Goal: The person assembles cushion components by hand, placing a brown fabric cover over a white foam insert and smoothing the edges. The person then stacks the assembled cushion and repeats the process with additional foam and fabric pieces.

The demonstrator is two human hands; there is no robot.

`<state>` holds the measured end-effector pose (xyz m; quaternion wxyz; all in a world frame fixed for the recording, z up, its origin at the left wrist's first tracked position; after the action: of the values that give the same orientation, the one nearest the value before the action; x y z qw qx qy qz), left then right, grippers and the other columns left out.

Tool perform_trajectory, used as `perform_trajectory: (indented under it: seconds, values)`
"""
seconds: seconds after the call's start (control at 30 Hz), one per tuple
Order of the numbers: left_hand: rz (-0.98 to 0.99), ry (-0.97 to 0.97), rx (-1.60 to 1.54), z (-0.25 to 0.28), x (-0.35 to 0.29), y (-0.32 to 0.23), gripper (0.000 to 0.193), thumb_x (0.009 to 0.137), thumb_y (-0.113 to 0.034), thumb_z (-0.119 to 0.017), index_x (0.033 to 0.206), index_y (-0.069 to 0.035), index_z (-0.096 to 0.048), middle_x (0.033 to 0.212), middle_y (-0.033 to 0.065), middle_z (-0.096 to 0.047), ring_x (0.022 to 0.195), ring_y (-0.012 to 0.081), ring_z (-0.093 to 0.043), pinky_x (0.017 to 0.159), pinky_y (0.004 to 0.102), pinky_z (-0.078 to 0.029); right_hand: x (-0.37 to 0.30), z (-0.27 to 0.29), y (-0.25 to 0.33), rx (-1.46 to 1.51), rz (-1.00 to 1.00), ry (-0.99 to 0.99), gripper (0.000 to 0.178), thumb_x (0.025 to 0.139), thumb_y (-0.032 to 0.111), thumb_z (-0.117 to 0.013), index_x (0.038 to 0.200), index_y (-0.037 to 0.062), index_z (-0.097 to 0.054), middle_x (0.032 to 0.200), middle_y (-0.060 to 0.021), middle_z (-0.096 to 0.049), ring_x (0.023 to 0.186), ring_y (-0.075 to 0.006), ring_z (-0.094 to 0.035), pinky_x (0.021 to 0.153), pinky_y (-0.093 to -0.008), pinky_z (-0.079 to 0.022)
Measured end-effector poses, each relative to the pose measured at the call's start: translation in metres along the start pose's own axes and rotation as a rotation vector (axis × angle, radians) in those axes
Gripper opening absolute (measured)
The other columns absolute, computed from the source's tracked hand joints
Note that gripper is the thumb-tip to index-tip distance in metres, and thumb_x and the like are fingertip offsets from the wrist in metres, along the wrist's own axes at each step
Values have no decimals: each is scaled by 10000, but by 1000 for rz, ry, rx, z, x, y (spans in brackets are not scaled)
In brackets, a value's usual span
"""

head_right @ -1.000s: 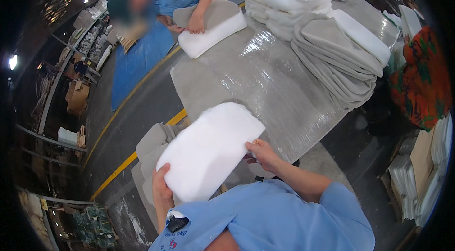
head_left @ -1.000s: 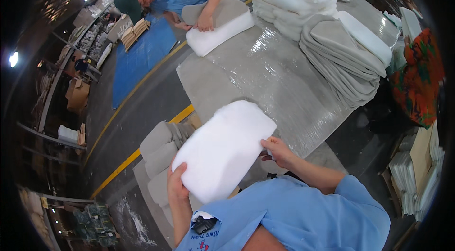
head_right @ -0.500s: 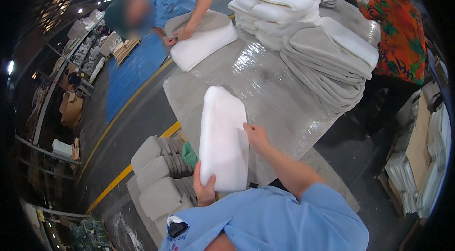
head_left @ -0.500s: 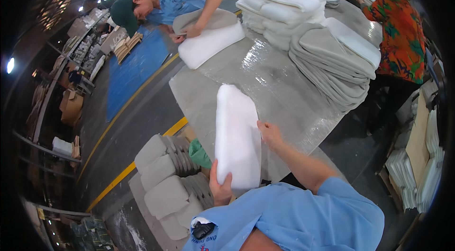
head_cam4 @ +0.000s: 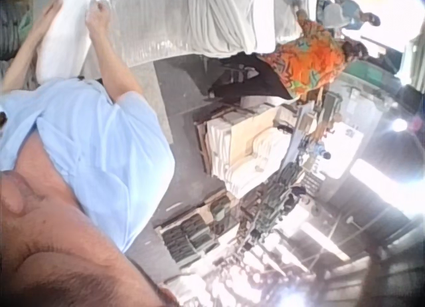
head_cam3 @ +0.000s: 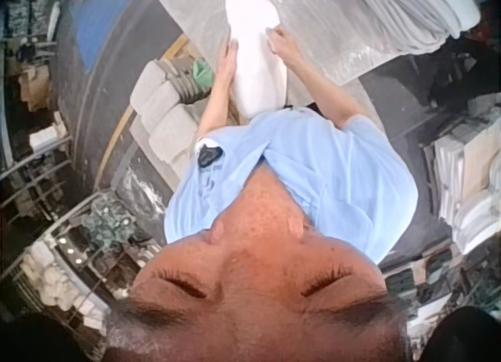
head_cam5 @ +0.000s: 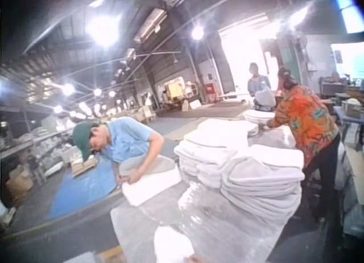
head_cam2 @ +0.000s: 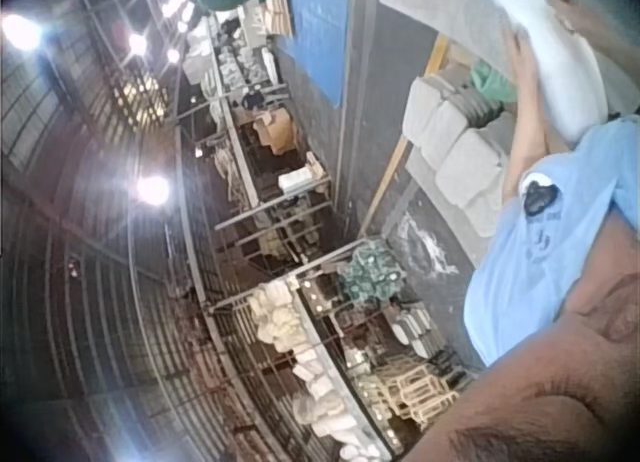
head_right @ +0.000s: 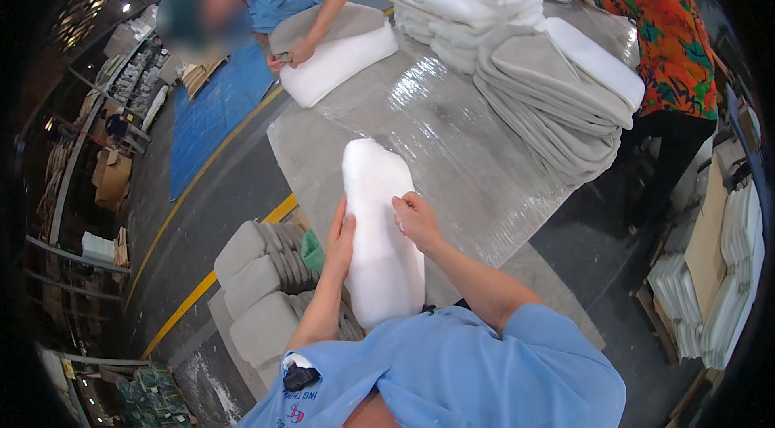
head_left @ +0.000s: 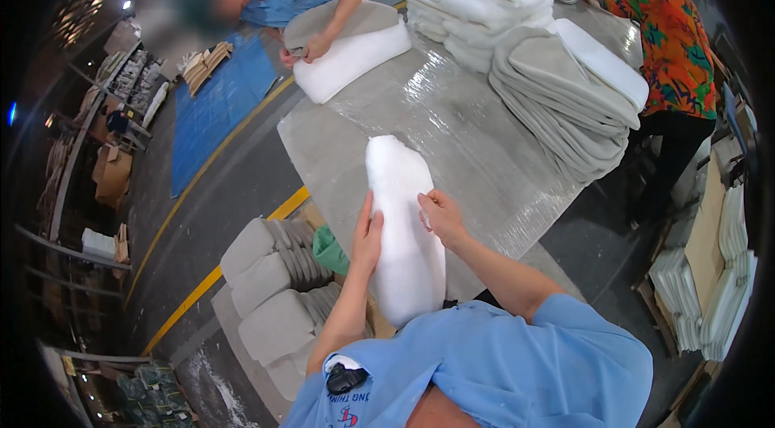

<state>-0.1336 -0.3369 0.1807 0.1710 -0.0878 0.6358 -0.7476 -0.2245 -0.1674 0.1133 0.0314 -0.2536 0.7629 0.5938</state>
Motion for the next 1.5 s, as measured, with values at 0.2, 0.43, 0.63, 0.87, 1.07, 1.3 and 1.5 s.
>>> perform_trajectory:
  seconds: [0.2, 0.43, 0.63, 0.87, 1.07, 1.3, 1.5]
  values:
    - [-259, 162, 272, -26, 30, -23, 644, 1072, -119, -434, 1690, -44, -270, 1787, 189, -132, 1656, 325, -124, 1329, 421, -142, 4, -12, 29, -535, 176, -32, 432, 1107, 435, -530, 957, 36, -600, 755, -142, -656, 690, -294, -641, 650, -450, -487]
    - [-354, 183, 526, -42, 35, -38, 694, 993, -39, -442, 1668, 2, -285, 1772, 213, -166, 1644, 361, -168, 1319, 436, -200, -10, -26, 37, -791, 303, -12, 379, 1094, 385, -491, 1003, 43, -627, 887, -256, -728, 850, -485, -701, 778, -584, -530]
    - [-267, 165, 602, -40, 32, -40, 702, 966, -43, -457, 1655, -6, -325, 1769, 204, -186, 1633, 352, -210, 1298, 433, -262, 13, -19, 16, -888, 348, -84, 334, 1088, 316, -505, 961, 23, -602, 851, -271, -694, 818, -490, -676, 737, -584, -510]
    - [-224, 155, 651, -37, 36, -44, 698, 969, -52, -464, 1657, -48, -346, 1777, 168, -185, 1618, 338, -259, 1278, 411, -306, 38, 41, -11, -798, 164, -192, 416, 1088, 396, -487, 991, 31, -662, 1005, -259, -720, 998, -445, -693, 831, -532, -518]
    - [-203, 156, 654, -35, 31, -42, 717, 966, -54, -449, 1670, -49, -315, 1783, 158, -163, 1622, 337, -246, 1275, 410, -314, 42, -25, 71, -527, 279, -8, 453, 1084, 446, -516, 952, 34, -651, 918, -245, -717, 900, -450, -687, 786, -525, -508]
    - [-223, 156, 650, -46, 29, -42, 743, 958, -59, -426, 1679, -4, -256, 1784, 177, -138, 1634, 335, -210, 1296, 414, -274, 44, -39, 62, -783, 415, -23, 449, 1103, 395, -493, 918, 18, -652, 849, -254, -718, 848, -482, -692, 786, -568, -529]
    - [-263, 209, 617, -72, 40, -57, 738, 958, -56, -423, 1672, 17, -253, 1776, 202, -153, 1637, 344, -195, 1311, 414, -237, 69, 43, -9, -893, 241, -174, 443, 1089, 374, -494, 1041, 3, -732, 1024, -275, -734, 972, -479, -703, 861, -548, -538]
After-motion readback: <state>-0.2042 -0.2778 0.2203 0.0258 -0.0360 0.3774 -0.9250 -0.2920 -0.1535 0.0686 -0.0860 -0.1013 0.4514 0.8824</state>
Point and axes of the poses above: each hand's wrist, its own x-axis towards the middle knuckle, its own z-axis out of the back of the hand, y = z × x, the point moved 6 cm from there along x, towards the middle knuckle
